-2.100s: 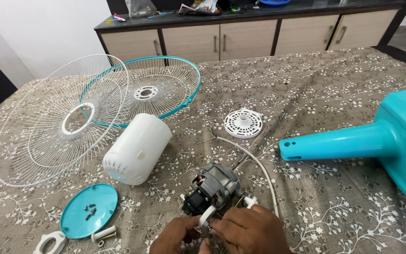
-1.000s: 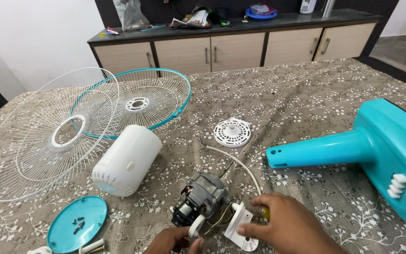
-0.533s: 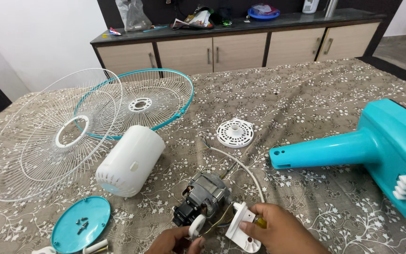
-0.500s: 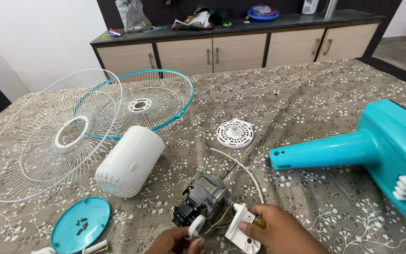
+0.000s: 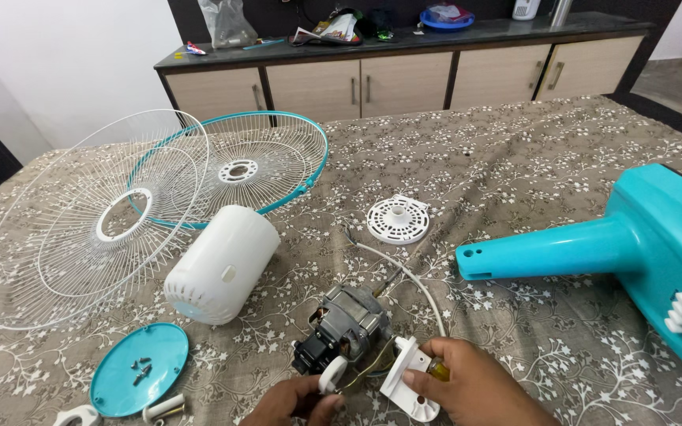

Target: The person assembles a table fan by securing the motor to the base with a screwdriver, inserting the motor into the white housing, and attaching the power cord. The fan cage and blades remain disassembled on the table.

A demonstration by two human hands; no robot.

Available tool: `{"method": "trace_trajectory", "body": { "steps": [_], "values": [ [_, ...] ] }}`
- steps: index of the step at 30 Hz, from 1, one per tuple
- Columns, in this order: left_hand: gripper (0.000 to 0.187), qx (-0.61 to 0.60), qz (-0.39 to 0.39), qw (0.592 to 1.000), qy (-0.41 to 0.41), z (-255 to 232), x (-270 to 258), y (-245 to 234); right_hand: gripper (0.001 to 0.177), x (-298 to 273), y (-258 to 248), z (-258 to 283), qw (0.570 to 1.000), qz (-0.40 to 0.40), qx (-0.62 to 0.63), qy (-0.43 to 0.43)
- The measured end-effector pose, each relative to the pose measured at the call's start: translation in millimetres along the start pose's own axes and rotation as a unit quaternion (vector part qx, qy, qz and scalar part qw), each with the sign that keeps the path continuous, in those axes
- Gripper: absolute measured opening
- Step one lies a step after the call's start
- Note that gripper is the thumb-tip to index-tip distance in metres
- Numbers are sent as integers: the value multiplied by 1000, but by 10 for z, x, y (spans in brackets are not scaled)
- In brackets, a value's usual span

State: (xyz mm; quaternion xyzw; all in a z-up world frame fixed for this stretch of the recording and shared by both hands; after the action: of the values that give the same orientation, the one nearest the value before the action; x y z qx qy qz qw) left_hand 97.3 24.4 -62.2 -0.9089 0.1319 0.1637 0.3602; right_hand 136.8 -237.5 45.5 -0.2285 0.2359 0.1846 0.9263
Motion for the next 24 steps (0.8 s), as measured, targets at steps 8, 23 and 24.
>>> {"method": "trace_trajectory", "body": {
  "steps": [8,23,24],
  "values": [
    [47,12,-242,970,19,-251,-306,-94,46,-163,3,136,999,-34,-19,2],
    [40,18,-344,938,-31,-714,-743,-314,49,-90,-543,-47,949,-174,199,-170],
    [39,20,-347,937,-26,-748,-773,-322,53,-62,-578,-109,948,-186,195,-167]
  ]
}}
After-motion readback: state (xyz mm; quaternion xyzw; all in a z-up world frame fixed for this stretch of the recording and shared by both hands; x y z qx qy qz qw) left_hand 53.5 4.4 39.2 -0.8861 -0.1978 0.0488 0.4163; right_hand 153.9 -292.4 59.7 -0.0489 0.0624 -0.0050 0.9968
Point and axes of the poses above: each hand's wrist, its own x-axis towards the middle knuckle, its own y-axis out of the palm, z = x × y, the point moved 7 cm from there along x, towards the middle knuckle, and after that the axes turned 15 degrees about x, right-handed, at the moved point
